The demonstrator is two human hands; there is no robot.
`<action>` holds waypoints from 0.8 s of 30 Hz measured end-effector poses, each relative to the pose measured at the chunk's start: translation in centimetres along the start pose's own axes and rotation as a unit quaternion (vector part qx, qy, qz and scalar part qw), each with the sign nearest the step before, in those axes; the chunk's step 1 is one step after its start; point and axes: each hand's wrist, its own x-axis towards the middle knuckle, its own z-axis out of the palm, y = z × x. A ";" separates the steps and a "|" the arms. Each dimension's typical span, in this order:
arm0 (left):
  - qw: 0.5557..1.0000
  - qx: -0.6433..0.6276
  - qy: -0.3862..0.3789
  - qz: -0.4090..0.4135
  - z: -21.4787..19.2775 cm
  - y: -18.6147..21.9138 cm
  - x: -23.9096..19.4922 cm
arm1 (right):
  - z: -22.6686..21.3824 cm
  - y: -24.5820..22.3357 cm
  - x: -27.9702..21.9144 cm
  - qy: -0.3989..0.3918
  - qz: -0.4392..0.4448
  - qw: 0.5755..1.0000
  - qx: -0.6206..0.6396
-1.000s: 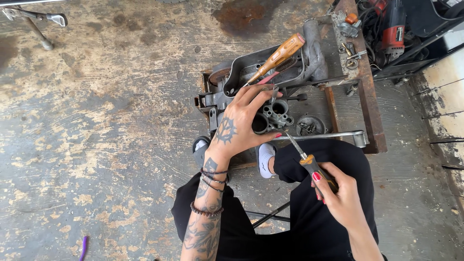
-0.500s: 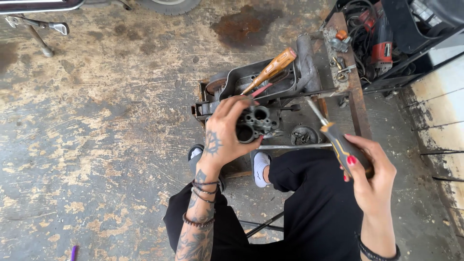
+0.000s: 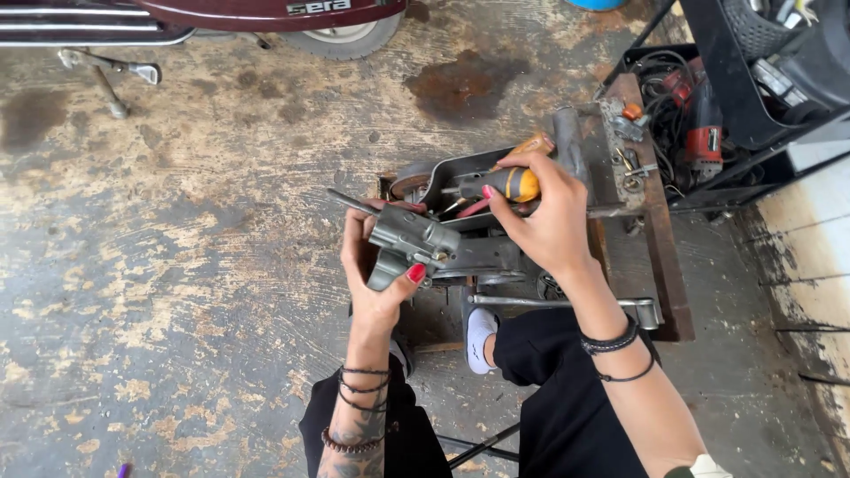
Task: The person uses a screwdriver to loosen and remove screws from a metal mechanical component, likely a carburetor, held in their hands. They then separate the component into two pieces and continue to manipulate the parts with the screwdriver and their fingers.
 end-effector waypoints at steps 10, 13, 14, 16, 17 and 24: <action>0.989 -0.136 0.046 -0.034 2.7 -0.4 -1.3 | 3.5 1.9 -3.3 -0.094 -0.098 0.980 -0.148; 0.997 -0.070 0.027 -0.010 2.9 0.5 -1.5 | 3.8 1.7 -4.3 -0.156 -0.115 0.969 -0.156; 0.997 -0.069 0.031 -0.008 3.1 1.1 -1.4 | 3.3 1.2 -3.9 -0.158 -0.118 0.968 -0.153; 0.999 -0.026 0.026 0.033 3.6 2.2 -1.2 | 2.4 0.3 -3.1 -0.249 -0.120 0.946 -0.167; 0.999 -0.025 0.030 0.033 3.6 2.3 -1.3 | 2.0 -0.6 -2.7 -0.252 -0.121 0.946 -0.165; 0.997 -0.060 0.024 0.044 3.8 2.4 -1.7 | 0.4 -5.3 0.8 -0.433 0.022 0.894 -0.108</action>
